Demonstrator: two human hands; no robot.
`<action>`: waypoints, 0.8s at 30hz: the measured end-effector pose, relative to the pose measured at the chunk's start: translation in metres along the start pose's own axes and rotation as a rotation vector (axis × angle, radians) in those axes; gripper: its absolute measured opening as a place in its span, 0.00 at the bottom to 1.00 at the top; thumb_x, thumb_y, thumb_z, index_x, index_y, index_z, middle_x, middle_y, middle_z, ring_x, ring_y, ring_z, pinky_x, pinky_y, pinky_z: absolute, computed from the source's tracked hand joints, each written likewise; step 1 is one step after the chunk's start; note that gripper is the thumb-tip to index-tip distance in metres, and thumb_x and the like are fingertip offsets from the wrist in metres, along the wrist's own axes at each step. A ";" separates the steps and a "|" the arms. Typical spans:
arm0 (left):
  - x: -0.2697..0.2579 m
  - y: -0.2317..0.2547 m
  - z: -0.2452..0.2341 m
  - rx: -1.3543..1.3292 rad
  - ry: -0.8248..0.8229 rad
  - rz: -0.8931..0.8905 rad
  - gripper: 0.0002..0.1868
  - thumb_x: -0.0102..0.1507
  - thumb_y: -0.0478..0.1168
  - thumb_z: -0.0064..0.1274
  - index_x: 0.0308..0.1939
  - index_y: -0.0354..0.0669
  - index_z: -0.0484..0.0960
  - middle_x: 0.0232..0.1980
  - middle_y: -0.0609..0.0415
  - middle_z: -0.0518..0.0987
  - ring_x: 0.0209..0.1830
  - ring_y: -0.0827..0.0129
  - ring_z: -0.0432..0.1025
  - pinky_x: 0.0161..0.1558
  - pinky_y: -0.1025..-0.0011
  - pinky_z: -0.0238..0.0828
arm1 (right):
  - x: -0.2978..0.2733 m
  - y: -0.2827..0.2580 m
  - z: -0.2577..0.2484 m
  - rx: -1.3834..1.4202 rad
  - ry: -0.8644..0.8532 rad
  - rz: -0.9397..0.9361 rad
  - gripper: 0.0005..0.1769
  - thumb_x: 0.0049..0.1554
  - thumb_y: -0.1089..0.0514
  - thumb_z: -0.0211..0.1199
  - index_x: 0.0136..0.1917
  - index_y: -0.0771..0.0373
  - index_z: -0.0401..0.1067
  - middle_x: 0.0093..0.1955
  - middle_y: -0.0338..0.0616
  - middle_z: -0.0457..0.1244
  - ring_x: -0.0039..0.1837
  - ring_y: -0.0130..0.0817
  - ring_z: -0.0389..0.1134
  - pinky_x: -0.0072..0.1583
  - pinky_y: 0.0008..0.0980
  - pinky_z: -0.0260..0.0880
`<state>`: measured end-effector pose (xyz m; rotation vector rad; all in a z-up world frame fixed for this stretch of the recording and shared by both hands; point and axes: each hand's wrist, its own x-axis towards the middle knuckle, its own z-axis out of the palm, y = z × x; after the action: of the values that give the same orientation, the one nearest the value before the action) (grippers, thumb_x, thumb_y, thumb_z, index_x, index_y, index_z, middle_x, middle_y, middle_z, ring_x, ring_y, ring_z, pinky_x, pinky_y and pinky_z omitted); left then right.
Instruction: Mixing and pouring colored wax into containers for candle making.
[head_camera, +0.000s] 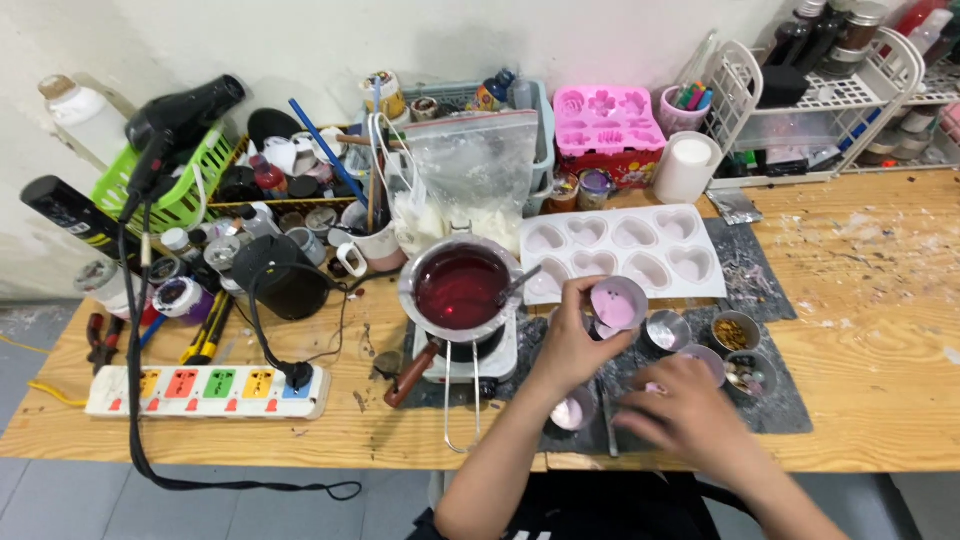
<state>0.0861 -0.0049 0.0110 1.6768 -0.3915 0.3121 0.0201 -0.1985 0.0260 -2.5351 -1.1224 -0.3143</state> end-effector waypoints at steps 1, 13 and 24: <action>0.001 -0.002 -0.001 0.004 0.000 0.006 0.40 0.56 0.41 0.70 0.66 0.39 0.64 0.57 0.44 0.79 0.58 0.60 0.77 0.58 0.64 0.74 | 0.008 0.004 -0.005 -0.001 0.007 -0.003 0.25 0.45 0.38 0.72 0.49 0.55 0.78 0.51 0.45 0.67 0.59 0.45 0.64 0.59 0.50 0.59; -0.010 -0.032 -0.008 0.106 -0.026 0.142 0.43 0.55 0.44 0.68 0.70 0.34 0.66 0.69 0.37 0.72 0.69 0.47 0.69 0.66 0.56 0.68 | 0.195 -0.024 -0.019 0.489 0.086 0.235 0.16 0.56 0.54 0.65 0.55 0.63 0.79 0.42 0.45 0.70 0.40 0.35 0.71 0.44 0.35 0.70; -0.014 -0.028 -0.008 0.090 -0.086 0.068 0.43 0.56 0.45 0.66 0.71 0.34 0.64 0.67 0.36 0.73 0.69 0.44 0.69 0.68 0.55 0.66 | 0.200 -0.039 -0.041 0.223 0.402 -0.248 0.08 0.56 0.67 0.66 0.51 0.67 0.77 0.42 0.46 0.65 0.46 0.44 0.64 0.49 0.41 0.64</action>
<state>0.0858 0.0071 -0.0192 1.7719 -0.5058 0.3118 0.1203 -0.0566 0.1395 -2.0225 -1.2272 -0.6860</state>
